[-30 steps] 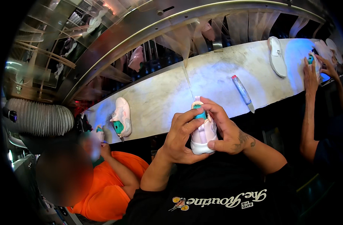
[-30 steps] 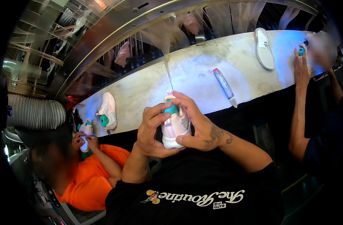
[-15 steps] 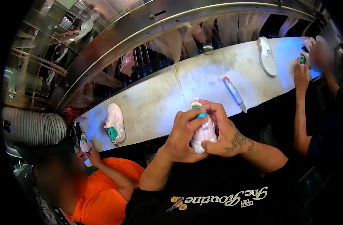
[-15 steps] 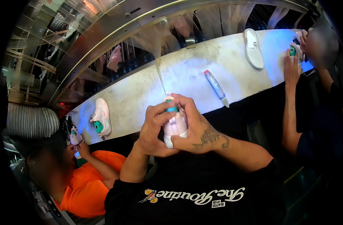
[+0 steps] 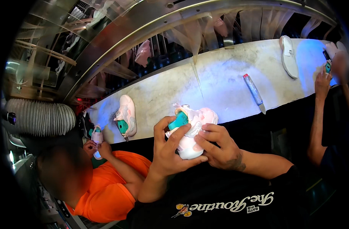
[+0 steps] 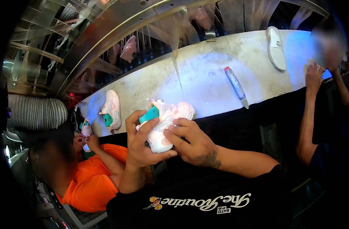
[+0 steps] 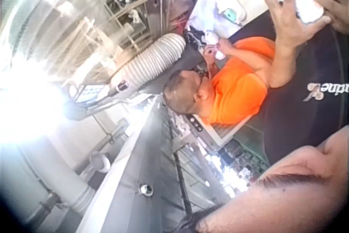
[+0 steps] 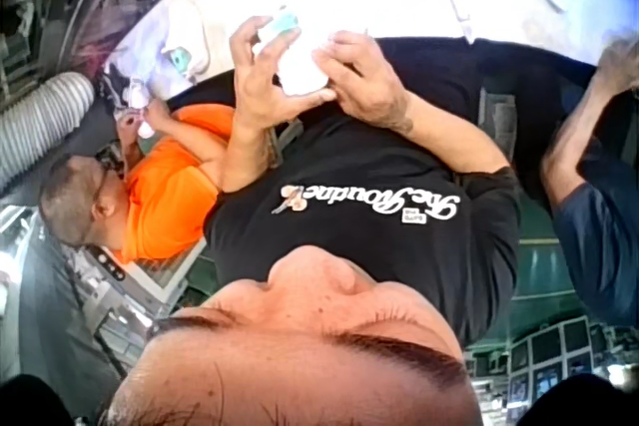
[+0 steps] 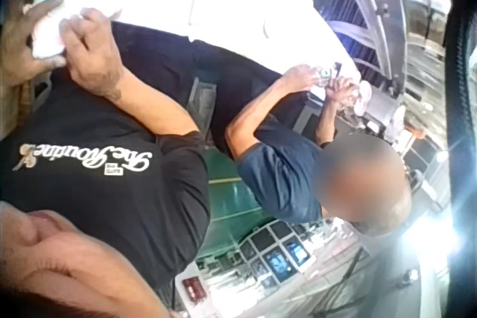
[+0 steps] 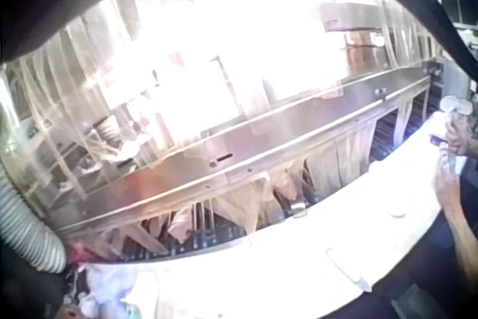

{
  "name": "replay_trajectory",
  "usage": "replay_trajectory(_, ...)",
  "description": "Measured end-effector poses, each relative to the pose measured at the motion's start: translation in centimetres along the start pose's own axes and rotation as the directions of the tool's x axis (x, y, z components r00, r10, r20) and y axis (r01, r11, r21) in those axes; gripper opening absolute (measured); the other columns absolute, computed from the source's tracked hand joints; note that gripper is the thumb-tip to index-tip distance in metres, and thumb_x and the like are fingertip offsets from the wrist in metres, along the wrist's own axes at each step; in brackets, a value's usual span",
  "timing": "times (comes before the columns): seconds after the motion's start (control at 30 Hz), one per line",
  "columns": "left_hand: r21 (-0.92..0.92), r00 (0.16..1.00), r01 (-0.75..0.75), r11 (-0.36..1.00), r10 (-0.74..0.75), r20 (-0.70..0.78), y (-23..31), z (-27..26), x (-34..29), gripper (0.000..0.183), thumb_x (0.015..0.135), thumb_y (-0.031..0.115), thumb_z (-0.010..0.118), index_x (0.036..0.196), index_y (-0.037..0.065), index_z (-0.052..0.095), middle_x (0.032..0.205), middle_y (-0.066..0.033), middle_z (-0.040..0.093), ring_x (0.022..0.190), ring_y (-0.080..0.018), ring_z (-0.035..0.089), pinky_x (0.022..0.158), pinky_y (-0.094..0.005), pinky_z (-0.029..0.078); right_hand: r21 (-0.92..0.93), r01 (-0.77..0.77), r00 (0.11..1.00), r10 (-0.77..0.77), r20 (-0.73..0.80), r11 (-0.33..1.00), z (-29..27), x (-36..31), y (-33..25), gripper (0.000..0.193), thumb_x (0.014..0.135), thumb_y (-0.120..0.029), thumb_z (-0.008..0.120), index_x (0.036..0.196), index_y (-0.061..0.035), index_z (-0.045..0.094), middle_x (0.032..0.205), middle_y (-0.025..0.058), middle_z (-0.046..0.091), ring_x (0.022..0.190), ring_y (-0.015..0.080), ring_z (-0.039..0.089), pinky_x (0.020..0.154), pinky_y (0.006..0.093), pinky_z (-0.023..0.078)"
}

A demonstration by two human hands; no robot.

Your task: The person assembles a white sneaker by hand, starting with cleaning the sole and upper. They insert a white insole into the shoe, followed by a green foam insert. The person then wipes the exterior of the shoe with a cloth and uses a utility knife to trim excess material from the sole. The process is repeated for a second shoe.

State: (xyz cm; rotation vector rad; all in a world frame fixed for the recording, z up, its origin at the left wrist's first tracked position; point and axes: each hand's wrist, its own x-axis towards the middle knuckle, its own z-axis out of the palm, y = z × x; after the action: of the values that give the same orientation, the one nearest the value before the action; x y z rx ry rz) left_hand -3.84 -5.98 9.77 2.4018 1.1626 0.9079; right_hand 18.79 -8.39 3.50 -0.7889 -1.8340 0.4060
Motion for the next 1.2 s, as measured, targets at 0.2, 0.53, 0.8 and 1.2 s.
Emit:
replay_trajectory(0.2, -0.074, 0.999, -0.039, 0.996, 0.042, 0.029, 0.5, 0.7, 1.2, 0.102, 0.053, 0.061, 0.109, 0.131, 0.004, 0.077, 0.146, -0.0229, 0.051, 0.125, -0.0352, 0.064, 0.101, -0.0433, 0.058, 0.035, 0.022, 0.996, -0.019, -0.082, 0.999, -0.8, -0.8, 1.1, 0.041, 0.076, 0.003, 0.082, 0.116, 0.0039, 0.075, 0.109, 0.0165, 0.068, 0.101, 0.0364, 0.068, 0.088, 0.0456, 0.058)
replay_trajectory(0.53, 0.018, 0.981, -0.11, 0.994, 0.105, 0.164, 1.3, -0.2, 3.0, 0.074, 0.06, 0.037, 0.11, 0.121, 0.009, 0.081, 0.149, -0.0289, 0.059, 0.122, -0.0412, 0.066, 0.096, -0.0482, 0.06, 0.255, -0.04, 0.997, 0.022, 0.071, 0.966, -0.8, 0.8, 2.4, 0.031, 0.072, -0.001, 0.082, 0.092, -0.0088, 0.06, 0.093, 0.0129, 0.055, 0.083, 0.0348, 0.056, 0.078, 0.0445, 0.045)
replay_trajectory(0.8, -0.035, 0.998, -0.04, 0.999, 0.042, 0.056, -0.7, -1.2, 1.2, 0.066, 0.062, 0.024, 0.105, 0.119, 0.004, 0.08, 0.149, -0.0345, 0.059, 0.124, -0.0452, 0.073, 0.095, -0.0483, 0.066, 0.12, -0.204, 0.977, 0.21, -0.037, 0.972, -0.4, 0.9, 4.1, 0.064, 0.069, -0.025, 0.106, 0.12, -0.0076, 0.074, 0.112, 0.0067, 0.067, 0.098, 0.0275, 0.065, 0.093, 0.0408, 0.056)
replay_trajectory(1.2, 0.404, 0.977, 0.135, 0.905, -0.189, 0.096, 0.9, -2.3, 0.2, 0.079, 0.063, 0.026, 0.108, 0.131, 0.005, 0.074, 0.158, -0.0341, 0.053, 0.127, -0.0476, 0.07, 0.096, -0.0488, 0.063, 0.152, -0.04, 0.994, 0.023, 0.109, 0.988, 2.8, 2.8, 5.5, 0.036, 0.068, -0.012, 0.09, 0.097, -0.0098, 0.069, 0.109, 0.0081, 0.066, 0.097, 0.0317, 0.062, 0.087, 0.0463, 0.049)
